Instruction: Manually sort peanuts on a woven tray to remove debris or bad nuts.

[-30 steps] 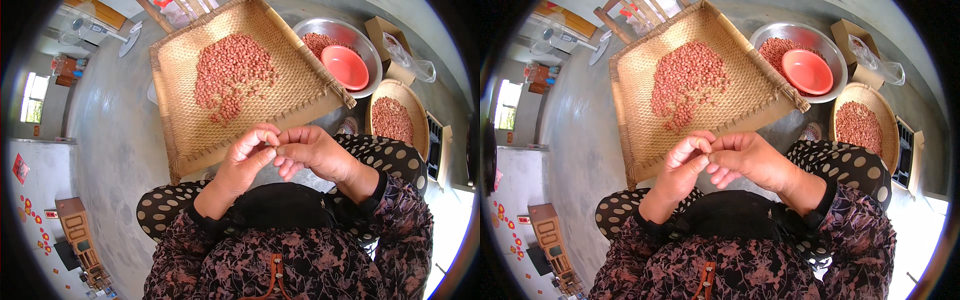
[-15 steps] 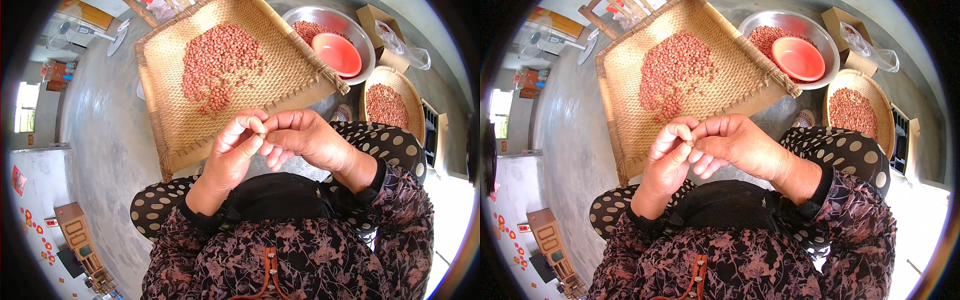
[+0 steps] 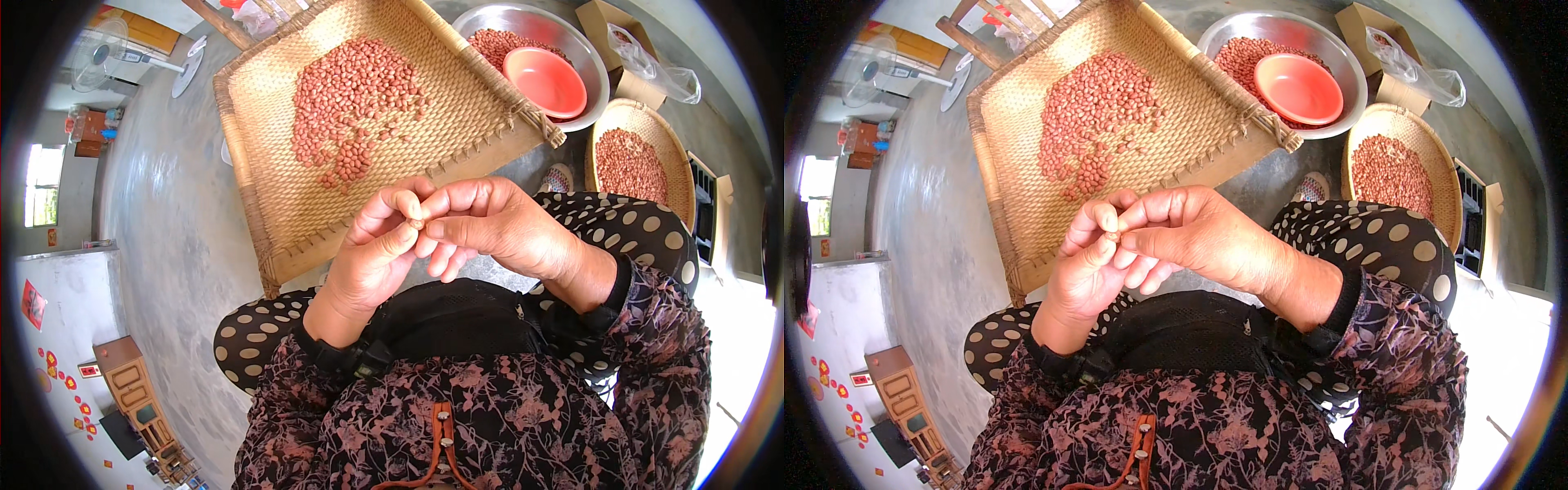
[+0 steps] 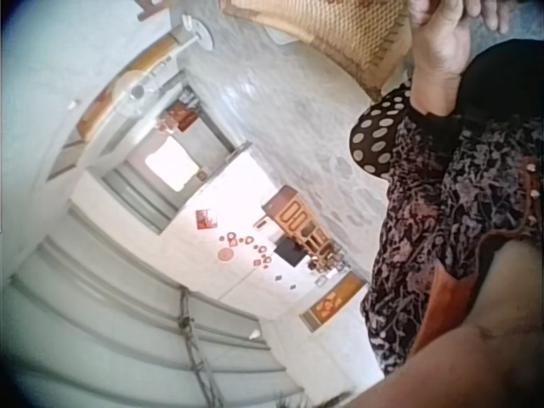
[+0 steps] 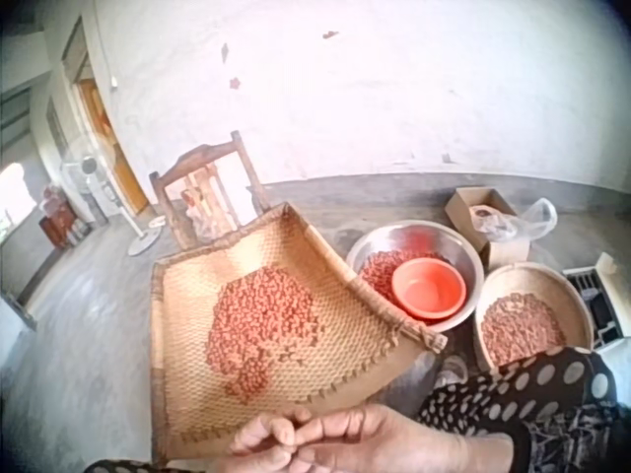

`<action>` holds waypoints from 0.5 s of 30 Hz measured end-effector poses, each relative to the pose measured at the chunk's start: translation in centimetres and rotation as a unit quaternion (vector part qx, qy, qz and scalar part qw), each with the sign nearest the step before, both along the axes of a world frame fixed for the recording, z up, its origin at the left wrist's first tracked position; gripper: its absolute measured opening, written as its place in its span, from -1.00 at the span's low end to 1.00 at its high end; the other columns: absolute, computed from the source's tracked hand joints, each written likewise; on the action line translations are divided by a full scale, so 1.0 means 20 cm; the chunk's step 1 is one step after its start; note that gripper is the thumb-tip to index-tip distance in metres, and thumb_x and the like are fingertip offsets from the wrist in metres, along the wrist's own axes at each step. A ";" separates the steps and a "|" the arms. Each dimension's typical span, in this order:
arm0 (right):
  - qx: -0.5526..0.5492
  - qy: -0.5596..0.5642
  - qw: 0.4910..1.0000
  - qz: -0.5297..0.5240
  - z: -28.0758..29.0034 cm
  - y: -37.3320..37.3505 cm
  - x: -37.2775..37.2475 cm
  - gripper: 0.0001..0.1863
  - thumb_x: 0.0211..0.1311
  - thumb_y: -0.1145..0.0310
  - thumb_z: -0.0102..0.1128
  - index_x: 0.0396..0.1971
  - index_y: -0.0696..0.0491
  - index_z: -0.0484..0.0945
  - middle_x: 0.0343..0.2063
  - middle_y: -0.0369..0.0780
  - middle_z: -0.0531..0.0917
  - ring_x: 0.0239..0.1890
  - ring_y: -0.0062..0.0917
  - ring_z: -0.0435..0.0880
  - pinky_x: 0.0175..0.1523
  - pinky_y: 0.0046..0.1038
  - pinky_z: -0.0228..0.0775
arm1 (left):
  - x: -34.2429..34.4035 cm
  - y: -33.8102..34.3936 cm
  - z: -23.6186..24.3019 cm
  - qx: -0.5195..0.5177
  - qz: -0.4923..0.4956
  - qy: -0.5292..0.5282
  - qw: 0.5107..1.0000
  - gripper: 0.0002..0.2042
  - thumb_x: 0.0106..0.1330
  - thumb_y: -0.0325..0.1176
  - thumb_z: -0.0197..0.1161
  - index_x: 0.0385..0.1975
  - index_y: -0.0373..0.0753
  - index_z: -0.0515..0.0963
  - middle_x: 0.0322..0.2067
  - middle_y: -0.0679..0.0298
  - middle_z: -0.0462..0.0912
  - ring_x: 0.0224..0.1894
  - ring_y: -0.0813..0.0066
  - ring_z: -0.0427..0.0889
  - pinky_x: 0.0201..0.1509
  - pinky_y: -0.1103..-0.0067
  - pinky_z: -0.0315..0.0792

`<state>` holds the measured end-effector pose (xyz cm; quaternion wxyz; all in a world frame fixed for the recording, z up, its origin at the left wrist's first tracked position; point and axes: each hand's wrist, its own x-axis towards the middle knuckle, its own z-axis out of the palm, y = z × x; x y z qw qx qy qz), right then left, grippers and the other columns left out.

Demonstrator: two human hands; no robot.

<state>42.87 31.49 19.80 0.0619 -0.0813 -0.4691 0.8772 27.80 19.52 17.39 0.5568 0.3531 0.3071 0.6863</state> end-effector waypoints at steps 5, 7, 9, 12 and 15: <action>0.006 -0.009 0.999 -0.030 0.01 0.05 0.05 -0.81 0.28 0.37 0.16 -0.19 0.15 0.55 -0.37 -0.25 0.66 -0.43 -0.64 0.65 -0.29 -0.61 0.56 | -0.01 0.08 -0.03 0.061 0.000 0.120 0.991 -0.83 0.30 -0.56 0.07 -0.13 -0.25 0.44 0.01 0.22 0.38 -0.08 0.45 0.42 0.06 0.42 0.33; 0.031 -0.038 0.998 -0.048 -0.01 0.11 0.07 -0.84 0.26 0.38 0.18 -0.23 0.12 0.55 -0.38 -0.27 0.66 -0.46 -0.66 0.64 -0.34 -0.63 0.53 | 0.03 0.13 -0.01 0.055 -0.010 0.133 0.990 -0.75 0.29 -0.55 0.08 -0.04 -0.25 0.40 0.02 0.19 0.38 -0.05 0.42 0.42 0.07 0.41 0.33; 0.056 -0.029 0.997 -0.041 0.00 0.21 0.09 -0.85 0.22 0.38 0.19 -0.28 0.13 0.54 -0.46 -0.29 0.64 -0.49 -0.66 0.63 -0.40 -0.62 0.53 | 0.05 0.14 -0.01 0.012 0.011 0.145 0.989 -0.51 0.26 -0.49 0.12 0.21 -0.27 0.22 0.04 0.14 0.39 0.02 0.33 0.44 0.08 0.38 0.34; 0.181 -0.084 0.979 -0.034 0.01 0.40 0.18 -0.82 0.20 0.37 0.19 -0.29 0.16 0.53 -0.48 -0.29 0.63 -0.47 -0.63 0.65 -0.38 -0.61 0.54 | -0.05 0.08 0.02 -0.113 0.073 0.145 0.980 -0.49 0.28 -0.44 0.10 0.25 -0.31 0.19 0.04 0.13 0.43 0.01 0.33 0.49 -0.02 0.43 0.47; 0.305 -0.153 0.940 0.008 0.15 0.66 0.40 -0.81 0.20 0.37 0.18 -0.31 0.20 0.51 -0.45 -0.27 0.62 -0.42 -0.61 0.66 -0.35 -0.60 0.55 | -0.15 0.07 0.05 -0.179 0.154 0.155 0.959 -0.68 0.29 -0.46 0.06 0.04 -0.31 0.40 -0.16 0.17 0.56 -0.17 0.42 0.56 -0.13 0.52 0.48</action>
